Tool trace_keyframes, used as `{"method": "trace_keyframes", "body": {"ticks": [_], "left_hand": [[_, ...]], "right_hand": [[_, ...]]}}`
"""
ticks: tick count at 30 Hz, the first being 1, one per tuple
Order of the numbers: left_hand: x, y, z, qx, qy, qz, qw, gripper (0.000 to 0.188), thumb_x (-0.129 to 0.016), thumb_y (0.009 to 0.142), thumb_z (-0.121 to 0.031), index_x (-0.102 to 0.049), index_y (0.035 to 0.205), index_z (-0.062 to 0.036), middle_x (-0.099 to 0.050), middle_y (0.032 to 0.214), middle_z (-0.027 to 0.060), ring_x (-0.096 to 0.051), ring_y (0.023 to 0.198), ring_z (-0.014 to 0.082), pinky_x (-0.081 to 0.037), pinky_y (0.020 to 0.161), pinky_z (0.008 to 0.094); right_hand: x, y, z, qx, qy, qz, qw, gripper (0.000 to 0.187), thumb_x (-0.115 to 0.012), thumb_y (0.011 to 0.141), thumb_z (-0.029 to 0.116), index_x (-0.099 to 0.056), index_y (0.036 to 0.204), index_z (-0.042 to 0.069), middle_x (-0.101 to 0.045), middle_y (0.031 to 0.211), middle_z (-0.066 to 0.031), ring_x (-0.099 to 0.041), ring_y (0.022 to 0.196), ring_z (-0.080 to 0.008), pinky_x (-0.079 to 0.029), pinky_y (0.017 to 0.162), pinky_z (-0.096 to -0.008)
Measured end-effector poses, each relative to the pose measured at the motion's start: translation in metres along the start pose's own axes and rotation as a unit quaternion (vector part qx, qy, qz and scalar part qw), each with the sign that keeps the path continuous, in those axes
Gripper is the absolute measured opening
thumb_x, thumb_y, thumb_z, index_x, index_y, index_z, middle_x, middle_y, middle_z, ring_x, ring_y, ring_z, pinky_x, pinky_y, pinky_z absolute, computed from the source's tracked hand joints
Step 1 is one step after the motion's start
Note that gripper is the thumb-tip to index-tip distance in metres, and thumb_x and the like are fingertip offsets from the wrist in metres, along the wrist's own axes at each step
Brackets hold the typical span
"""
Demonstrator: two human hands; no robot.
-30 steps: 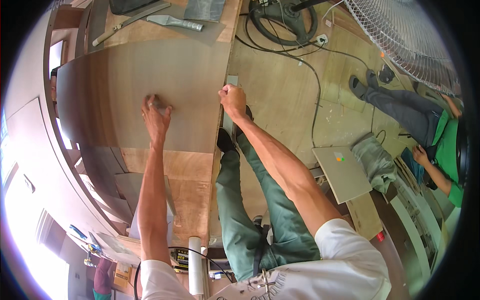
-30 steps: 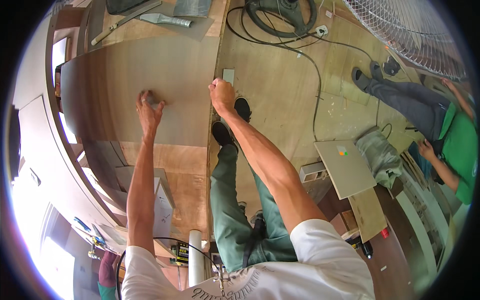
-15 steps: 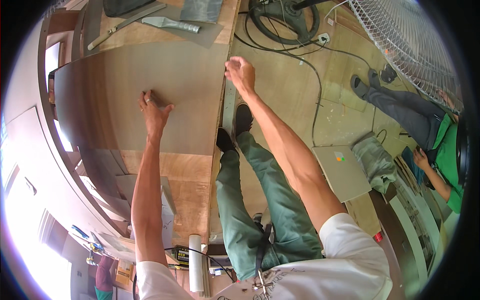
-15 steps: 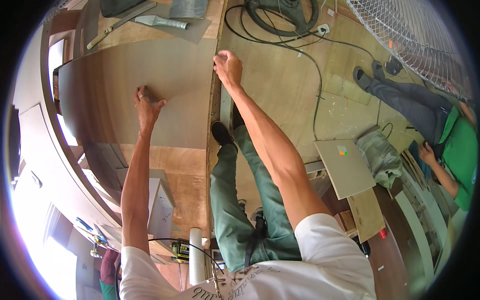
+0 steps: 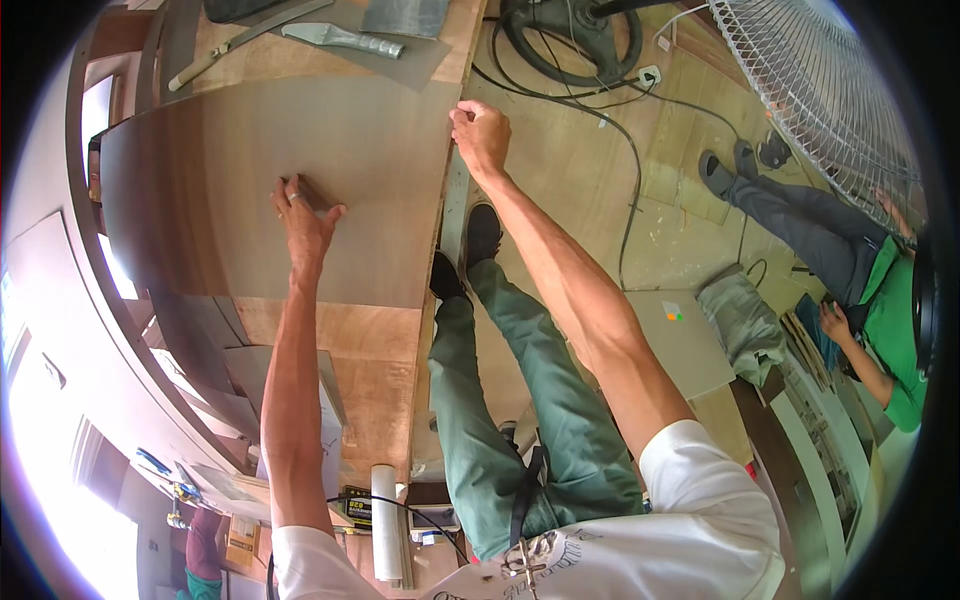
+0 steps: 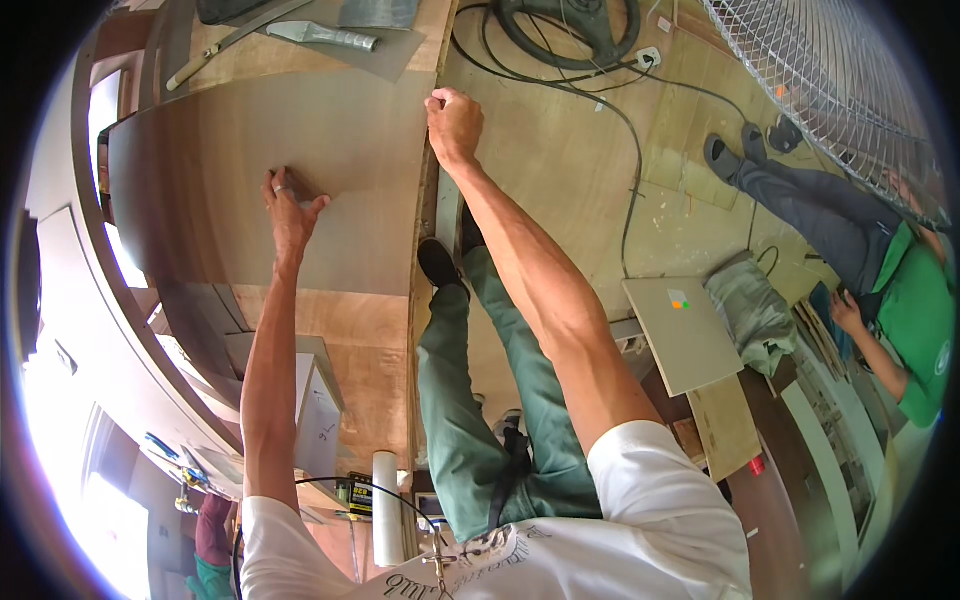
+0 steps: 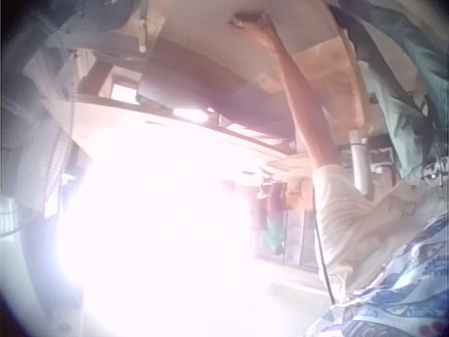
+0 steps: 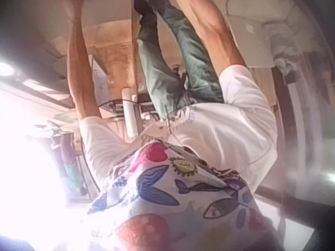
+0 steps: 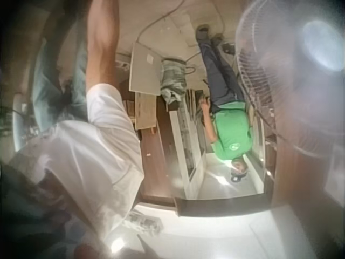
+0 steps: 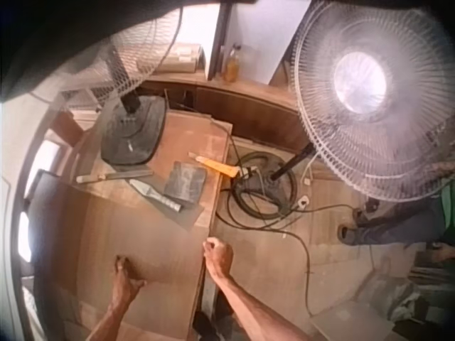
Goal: The person applies a flexible wood-grain veneer sheet to the edges of wooden furniture panels. They position and press the sheet by hand, trim the excess with a blade, and then sand the edges smooth using a sanding block.
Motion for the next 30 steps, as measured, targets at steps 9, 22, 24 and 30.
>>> {"method": "trace_keyframes", "body": {"ticks": [9,22,24,30], "left_hand": [[-0.004,0.001,-0.004,-0.018,0.000,-0.010,1.000,0.098,-0.095,0.069,-0.021,-0.039,0.148,-0.0009,-0.032,0.156,0.0277,-0.039,0.141,0.0467,-0.042,0.113,0.0502],[-0.010,0.002,-0.011,-0.056,0.001,-0.031,0.998,0.100,-0.096,0.068,-0.023,-0.040,0.147,0.0018,-0.035,0.154,0.0305,-0.043,0.138,0.0487,-0.042,0.112,0.0522],[-0.012,0.004,-0.009,-0.070,0.002,-0.026,0.997,0.099,-0.096,0.067,-0.022,-0.041,0.146,0.0022,-0.034,0.154,0.0320,-0.039,0.140,0.0481,-0.041,0.113,0.0518],[-0.006,0.005,-0.004,-0.027,0.000,-0.005,1.000,0.096,-0.096,0.067,-0.023,-0.044,0.143,0.0033,-0.033,0.154,0.0300,-0.037,0.141,0.0452,-0.042,0.113,0.0492]], "right_hand": [[0.007,0.003,0.001,0.066,-0.038,-0.016,0.997,0.028,-0.070,0.092,0.016,-0.074,0.110,-0.005,-0.075,0.076,-0.0124,-0.073,0.062,-0.0172,-0.057,0.060,-0.0313],[0.014,0.010,0.010,0.092,-0.112,0.005,0.989,0.022,-0.066,0.092,0.019,-0.078,0.098,0.002,-0.073,0.069,-0.0127,-0.072,0.063,-0.0242,-0.055,0.068,-0.0395],[0.011,0.013,0.009,0.114,-0.169,0.022,0.979,0.018,-0.065,0.092,0.019,-0.079,0.092,0.007,-0.074,0.070,-0.0098,-0.071,0.063,-0.0238,-0.055,0.067,-0.0401],[0.009,-0.011,-0.024,-0.031,0.144,0.070,0.987,0.034,-0.075,0.089,0.028,-0.073,0.110,0.001,-0.075,0.088,-0.0143,-0.073,0.078,-0.0217,-0.057,0.069,-0.0360]]}}
Point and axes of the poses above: each hand's wrist, its own y-axis towards the middle knuckle, its own x-axis out of the back of the hand, z = x × y, the point moved 7 cm from there along y, towards the middle knuckle
